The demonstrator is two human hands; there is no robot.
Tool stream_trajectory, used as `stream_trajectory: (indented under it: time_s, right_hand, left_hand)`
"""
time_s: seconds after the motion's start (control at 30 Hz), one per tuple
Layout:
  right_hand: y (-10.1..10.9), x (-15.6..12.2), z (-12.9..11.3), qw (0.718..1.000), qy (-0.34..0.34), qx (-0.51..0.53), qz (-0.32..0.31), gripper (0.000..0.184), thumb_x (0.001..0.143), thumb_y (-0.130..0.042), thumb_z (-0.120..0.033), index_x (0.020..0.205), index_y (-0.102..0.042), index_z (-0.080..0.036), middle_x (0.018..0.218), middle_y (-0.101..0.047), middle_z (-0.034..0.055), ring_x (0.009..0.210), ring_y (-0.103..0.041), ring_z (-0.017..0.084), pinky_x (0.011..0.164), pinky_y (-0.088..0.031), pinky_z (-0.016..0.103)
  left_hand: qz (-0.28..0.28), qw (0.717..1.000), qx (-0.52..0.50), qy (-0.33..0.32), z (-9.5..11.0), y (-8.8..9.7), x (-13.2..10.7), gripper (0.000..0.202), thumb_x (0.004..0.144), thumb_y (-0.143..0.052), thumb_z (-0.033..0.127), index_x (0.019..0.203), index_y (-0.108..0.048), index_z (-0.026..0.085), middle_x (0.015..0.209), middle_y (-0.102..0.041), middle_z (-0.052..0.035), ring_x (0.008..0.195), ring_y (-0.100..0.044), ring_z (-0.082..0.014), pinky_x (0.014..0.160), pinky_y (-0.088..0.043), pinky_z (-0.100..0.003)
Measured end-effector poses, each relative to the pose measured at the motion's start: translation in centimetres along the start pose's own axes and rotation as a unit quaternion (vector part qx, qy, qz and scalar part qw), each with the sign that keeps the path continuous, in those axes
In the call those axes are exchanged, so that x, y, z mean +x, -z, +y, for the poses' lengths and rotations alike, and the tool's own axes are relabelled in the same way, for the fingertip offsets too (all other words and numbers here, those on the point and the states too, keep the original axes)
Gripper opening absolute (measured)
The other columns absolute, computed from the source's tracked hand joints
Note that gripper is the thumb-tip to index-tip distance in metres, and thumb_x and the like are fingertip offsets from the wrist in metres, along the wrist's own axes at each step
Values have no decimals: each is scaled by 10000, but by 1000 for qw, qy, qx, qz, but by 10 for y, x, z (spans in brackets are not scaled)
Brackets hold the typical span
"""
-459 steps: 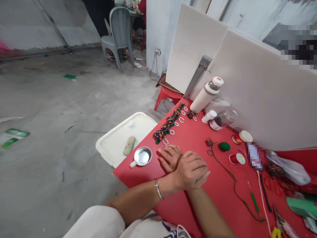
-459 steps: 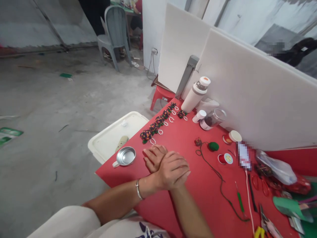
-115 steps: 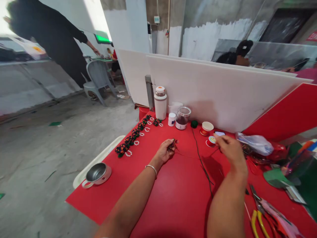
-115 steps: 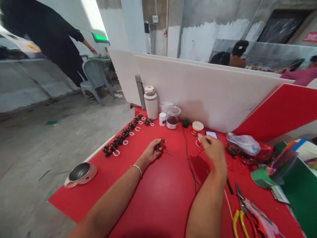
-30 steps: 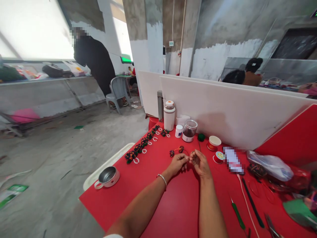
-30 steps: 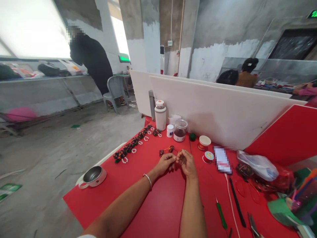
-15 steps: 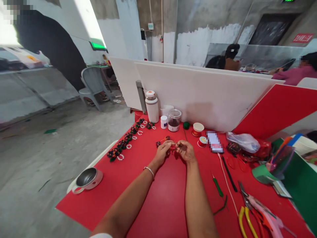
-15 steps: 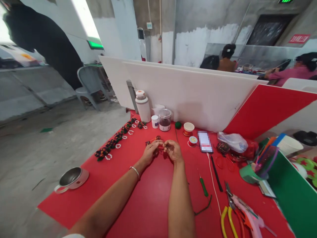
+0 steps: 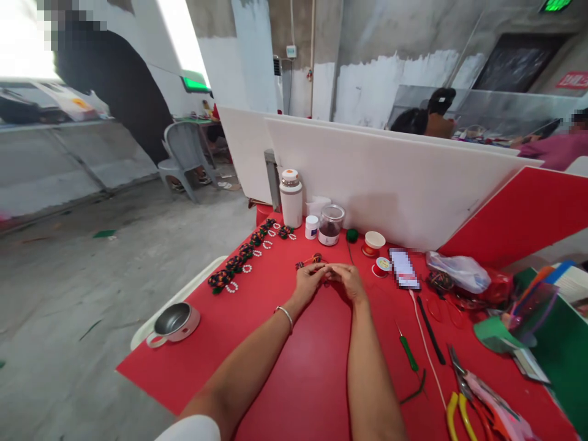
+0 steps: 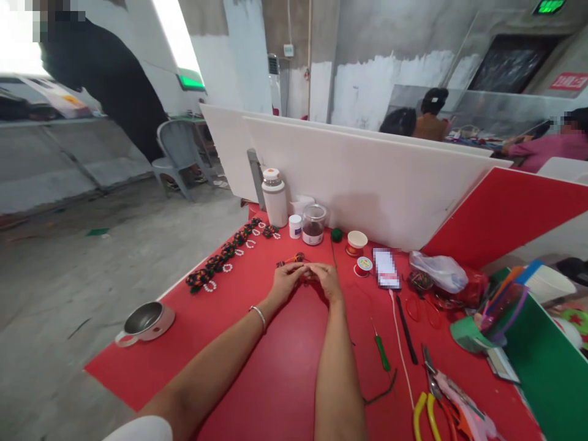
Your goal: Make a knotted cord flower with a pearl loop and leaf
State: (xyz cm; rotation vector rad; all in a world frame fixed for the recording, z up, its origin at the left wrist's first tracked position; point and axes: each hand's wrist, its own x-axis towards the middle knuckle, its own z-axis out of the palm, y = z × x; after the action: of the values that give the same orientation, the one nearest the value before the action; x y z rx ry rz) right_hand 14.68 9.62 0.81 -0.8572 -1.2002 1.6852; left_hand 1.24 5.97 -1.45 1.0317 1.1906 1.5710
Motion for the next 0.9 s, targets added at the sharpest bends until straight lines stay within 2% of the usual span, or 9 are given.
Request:
stream_trajectory:
  time_s: [0.2, 0.37, 0.43, 0.5, 0.6, 0.7, 0.77, 0.83, 0.9]
  right_hand:
    - [2, -4, -7, 994, 13, -102, 43, 311, 645, -774, -441, 751, -786, -149, 651, -734, 66, 535, -618, 163, 518, -489, 273]
    - [22, -8, -14, 981, 33, -161, 103, 254, 687, -696, -412, 657, -726, -162, 610, -704, 50, 468, -524, 129, 407, -350, 223]
    - [28, -9, -16, 976, 38, -177, 120, 226, 678, -693, -395, 686, -725, -171, 726, -744, 76, 580, -607, 168, 433, -395, 221]
    - [27, -9, -17, 974, 47, -182, 126, 254, 667, -710, -396, 800, -745, -182, 991, -766, 108, 780, -678, 218, 480, -458, 226]
    - [15, -9, -15, 984, 36, -161, 73, 425, 677, -753, -429, 1037, -738, -204, 1187, -717, 107, 900, -688, 236, 520, -519, 244]
    - [4, -7, -8, 990, -23, -139, -23, 479, 698, -775, -493, 1060, -740, -182, 888, -741, 64, 649, -648, 172, 507, -527, 271]
    - [3, -6, -3, 986, -43, -148, -58, 472, 726, -755, -538, 995, -759, -150, 642, -662, 9, 477, -536, 115, 469, -480, 258]
    - [6, -5, -1, 983, -29, -171, -61, 484, 741, -741, -556, 974, -772, -133, 536, -589, -22, 419, -445, 86, 443, -407, 236]
    - [11, -4, -1, 980, -4, -195, -44, 472, 717, -760, -548, 945, -787, -136, 559, -614, -8, 453, -455, 94, 464, -383, 236]
  left_hand:
    - [9, 996, 85, -24, -5, 3, 1, 233, 754, -694, 370, 759, -772, 151, 509, -599, 10, 441, -472, -110, 447, -374, -232]
    - [33, 986, 154, -60, -4, 4, 2, 160, 795, -639, 257, 714, -731, 155, 603, -648, -6, 563, -548, -132, 560, -425, -242]
    - [36, 980, 179, -78, -3, 4, 1, 144, 805, -623, 214, 719, -726, 158, 672, -681, -21, 640, -586, -146, 634, -450, -256]
    - [25, 974, 203, -94, -2, 3, 0, 139, 810, -619, 182, 726, -728, 164, 720, -699, -29, 691, -604, -151, 688, -458, -264]
    - [-12, 966, 231, -116, 0, 1, -4, 120, 794, -652, 151, 707, -731, 172, 716, -686, -16, 694, -594, -140, 705, -445, -256]
    - [-31, 959, 252, -126, 0, 1, -6, 183, 775, -647, 93, 614, -696, 164, 639, -620, 7, 624, -535, -114, 648, -412, -238]
    - [-23, 957, 259, -128, 0, 2, -5, 211, 777, -624, 67, 598, -687, 160, 612, -593, 13, 599, -510, -110, 625, -398, -235]
    - [-7, 957, 260, -130, -1, 4, -3, 196, 789, -612, 68, 653, -716, 165, 634, -618, 6, 623, -531, -118, 646, -413, -241]
    - [7, 958, 255, -131, -1, 5, 0, 177, 810, -614, 93, 723, -746, 173, 683, -661, -11, 669, -568, -135, 685, -438, -254]
